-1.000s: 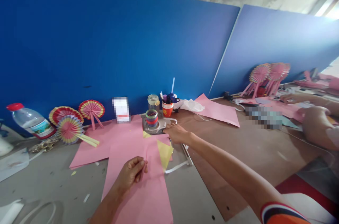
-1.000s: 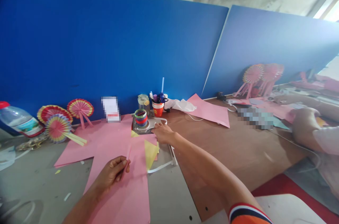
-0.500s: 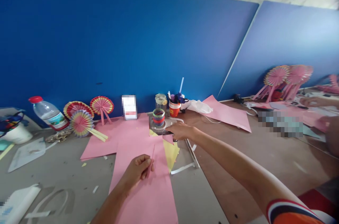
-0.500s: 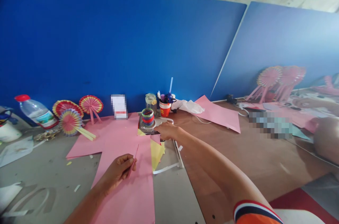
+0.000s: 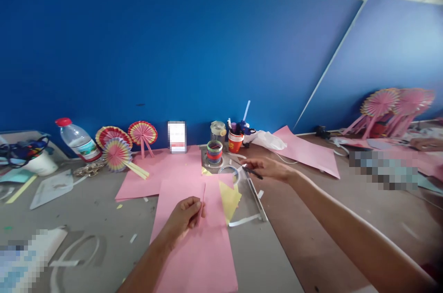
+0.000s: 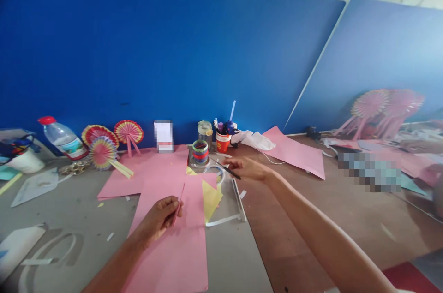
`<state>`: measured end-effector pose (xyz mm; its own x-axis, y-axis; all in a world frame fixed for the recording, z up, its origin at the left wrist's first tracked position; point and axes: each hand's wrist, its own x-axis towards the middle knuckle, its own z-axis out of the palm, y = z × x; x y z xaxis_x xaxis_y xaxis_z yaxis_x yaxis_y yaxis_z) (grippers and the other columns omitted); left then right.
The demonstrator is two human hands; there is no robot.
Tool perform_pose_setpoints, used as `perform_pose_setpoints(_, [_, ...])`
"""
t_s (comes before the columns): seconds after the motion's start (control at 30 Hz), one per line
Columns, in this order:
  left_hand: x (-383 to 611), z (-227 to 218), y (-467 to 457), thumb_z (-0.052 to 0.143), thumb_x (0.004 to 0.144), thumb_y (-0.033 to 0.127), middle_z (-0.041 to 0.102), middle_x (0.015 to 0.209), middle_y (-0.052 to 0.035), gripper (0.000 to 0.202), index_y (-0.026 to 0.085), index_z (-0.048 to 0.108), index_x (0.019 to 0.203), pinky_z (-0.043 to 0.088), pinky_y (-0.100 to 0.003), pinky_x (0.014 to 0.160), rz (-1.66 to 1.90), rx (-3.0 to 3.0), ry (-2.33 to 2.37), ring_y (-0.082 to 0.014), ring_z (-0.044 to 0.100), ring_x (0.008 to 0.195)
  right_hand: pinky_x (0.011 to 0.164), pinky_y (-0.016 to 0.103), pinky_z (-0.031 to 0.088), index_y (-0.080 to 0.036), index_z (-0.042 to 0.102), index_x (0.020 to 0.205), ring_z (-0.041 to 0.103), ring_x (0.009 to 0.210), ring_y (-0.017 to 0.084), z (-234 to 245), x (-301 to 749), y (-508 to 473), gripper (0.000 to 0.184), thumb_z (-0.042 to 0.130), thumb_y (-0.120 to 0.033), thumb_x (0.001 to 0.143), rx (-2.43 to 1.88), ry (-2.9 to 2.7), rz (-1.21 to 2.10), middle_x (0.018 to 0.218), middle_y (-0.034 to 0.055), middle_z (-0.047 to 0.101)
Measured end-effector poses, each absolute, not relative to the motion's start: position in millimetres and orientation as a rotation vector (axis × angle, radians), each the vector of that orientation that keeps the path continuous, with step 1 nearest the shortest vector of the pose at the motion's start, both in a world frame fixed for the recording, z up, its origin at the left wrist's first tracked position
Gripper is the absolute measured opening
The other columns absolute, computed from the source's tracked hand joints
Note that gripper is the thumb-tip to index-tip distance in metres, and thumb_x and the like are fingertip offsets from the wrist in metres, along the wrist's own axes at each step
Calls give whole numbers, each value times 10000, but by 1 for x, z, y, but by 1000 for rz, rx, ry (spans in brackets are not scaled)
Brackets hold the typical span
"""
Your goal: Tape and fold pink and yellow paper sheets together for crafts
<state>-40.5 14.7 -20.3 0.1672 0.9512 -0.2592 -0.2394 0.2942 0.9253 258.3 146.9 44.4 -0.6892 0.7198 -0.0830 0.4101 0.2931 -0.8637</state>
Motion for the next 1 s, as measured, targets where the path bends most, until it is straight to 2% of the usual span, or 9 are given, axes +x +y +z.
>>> perform_pose_setpoints(0.07, [-41,-18,15,759,656,495,612,589,11,396,139,589,683,186,-179,408,1054,854,1047,-8,327,365,601,250,400,-112,541,1188,535,688,136,36,254,121,658,411,-654,839,-866,-2050,1562,836,67,596])
perform_pose_setpoints(0.13, [-42,-17,15,763,655,488,610,593,15,390,139,593,696,209,-176,411,1082,842,1054,-7,333,368,522,227,372,-102,567,1091,526,612,114,24,240,96,721,444,-741,779,-709,-1890,1760,836,91,613])
perform_pose_setpoints(0.2, [-44,-16,15,761,663,478,606,594,14,381,137,595,696,223,-175,413,1107,839,1065,-10,343,380,454,198,324,-113,578,1018,478,508,76,12,222,76,673,548,-723,735,-561,-1771,1946,810,92,642])
perform_pose_setpoints(0.27, [-46,-17,15,752,676,474,607,601,10,372,135,600,703,227,-176,414,1133,842,1075,-15,350,389,396,177,254,-112,582,998,350,383,17,2,204,66,600,594,-660,754,-438,-1681,2098,796,98,674])
perform_pose_setpoints(0.37, [-49,-18,15,744,685,476,614,618,4,371,134,604,717,233,-180,415,1168,850,1085,-16,346,388,377,169,226,-158,535,1156,228,310,-20,-6,184,64,588,620,-601,780,-305,-1535,2255,834,92,708])
perform_pose_setpoints(0.47, [-51,-20,17,743,689,468,604,611,6,364,131,610,727,225,-179,413,1186,854,1100,-17,336,385,408,164,250,-209,511,1242,342,343,-2,-7,174,67,578,691,-496,774,-252,-1300,2399,865,80,712])
perform_pose_setpoints(0.57, [-54,-21,18,722,718,460,602,619,7,345,132,618,740,239,-176,421,1205,864,1121,-21,352,399,467,166,279,-167,592,1188,443,457,21,-6,171,68,562,782,-391,709,-257,-1108,2500,848,71,691])
perform_pose_setpoints(0.77, [-57,-22,19,689,750,463,596,606,15,333,143,606,706,252,-175,428,1239,924,1199,-36,375,418,519,195,270,-105,663,1093,467,553,60,-11,169,60,559,779,-474,690,-274,-1194,2455,781,64,654])
perform_pose_setpoints(1.0, [-56,-21,19,626,810,451,490,473,50,331,152,604,669,264,-183,448,1300,1019,1289,-53,362,418,566,226,309,-74,672,1072,468,579,96,-19,166,54,565,736,-513,722,-271,-1209,2419,631,22,591])
